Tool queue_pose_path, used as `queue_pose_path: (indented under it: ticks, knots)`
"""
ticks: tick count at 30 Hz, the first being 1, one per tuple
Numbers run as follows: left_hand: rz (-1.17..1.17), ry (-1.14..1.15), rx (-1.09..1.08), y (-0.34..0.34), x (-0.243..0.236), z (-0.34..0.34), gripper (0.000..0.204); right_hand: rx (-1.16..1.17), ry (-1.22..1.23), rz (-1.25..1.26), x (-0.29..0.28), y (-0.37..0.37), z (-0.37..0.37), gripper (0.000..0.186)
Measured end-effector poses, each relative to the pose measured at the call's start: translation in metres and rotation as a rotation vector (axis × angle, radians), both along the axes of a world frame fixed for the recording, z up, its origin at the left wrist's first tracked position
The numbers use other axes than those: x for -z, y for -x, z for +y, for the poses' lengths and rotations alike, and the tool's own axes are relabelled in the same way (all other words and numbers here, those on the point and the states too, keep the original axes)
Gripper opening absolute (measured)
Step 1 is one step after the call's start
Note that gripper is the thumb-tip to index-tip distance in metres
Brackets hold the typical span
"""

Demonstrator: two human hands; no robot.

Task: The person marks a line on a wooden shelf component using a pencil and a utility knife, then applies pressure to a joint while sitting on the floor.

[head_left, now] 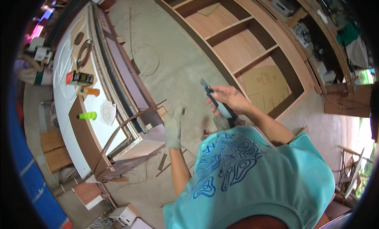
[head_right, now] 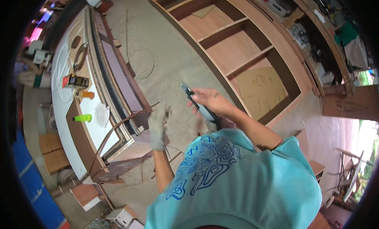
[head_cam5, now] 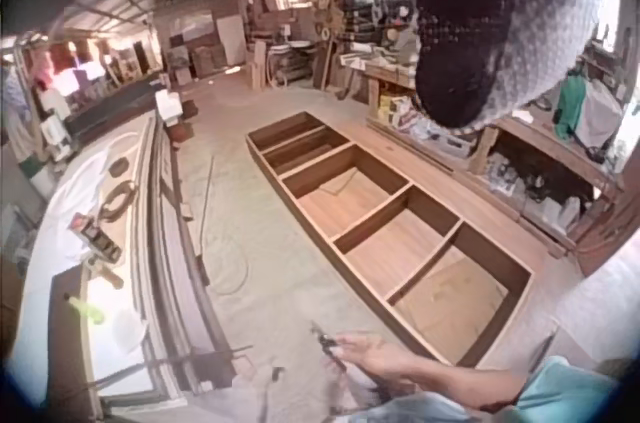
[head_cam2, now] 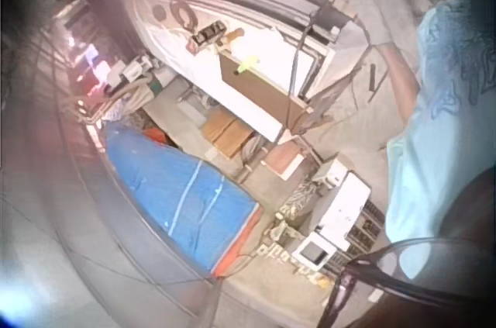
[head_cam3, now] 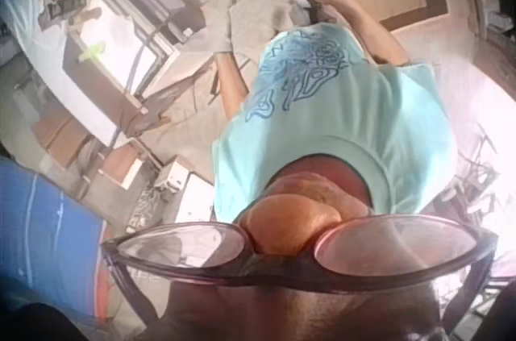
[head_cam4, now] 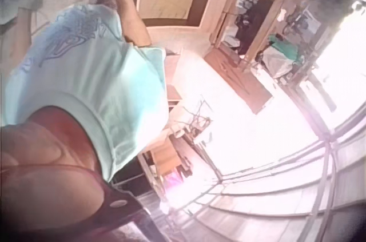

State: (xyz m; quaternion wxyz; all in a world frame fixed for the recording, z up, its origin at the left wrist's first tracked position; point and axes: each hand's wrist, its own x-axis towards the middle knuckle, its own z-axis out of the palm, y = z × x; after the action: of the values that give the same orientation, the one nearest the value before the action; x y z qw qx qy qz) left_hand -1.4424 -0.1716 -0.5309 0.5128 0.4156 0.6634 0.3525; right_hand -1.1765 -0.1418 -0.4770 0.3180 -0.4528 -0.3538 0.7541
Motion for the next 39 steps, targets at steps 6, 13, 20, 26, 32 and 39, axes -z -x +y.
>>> queue_pose_path:
  ticks: [6, 13, 20, 26, 32, 39]
  knots:
    - [-0.198, -0.168, 0.248, -0.074, -0.021, 0.191, 0.041, -0.048, -0.051, 0.089, 0.025, -0.020, 0.112, 0.048]
    - [0.297, -0.096, 0.190, -0.070, -0.007, 0.339, 0.042, -0.020, -0.239, -0.043, 0.069, 0.003, 0.243, 0.054]
    - [0.143, -0.041, -0.047, -0.017, -0.004, 0.468, 0.047, 0.019, 0.006, 0.063, 0.073, 0.033, 0.373, 0.037]
    - [-0.430, 0.149, 0.013, 0.046, 0.029, 0.575, 0.039, 0.213, 0.129, 0.224, 0.048, 0.084, 0.461, 0.028]
    - [-0.711, 0.237, 0.243, 0.036, 0.018, 0.637, 0.039, 0.217, 0.014, 0.031, 0.051, 0.114, 0.500, 0.044]
    - [-0.789, 0.340, 0.385, 0.031, 0.030, 0.678, 0.031, 0.373, 0.014, -0.237, 0.049, 0.115, 0.524, 0.024]
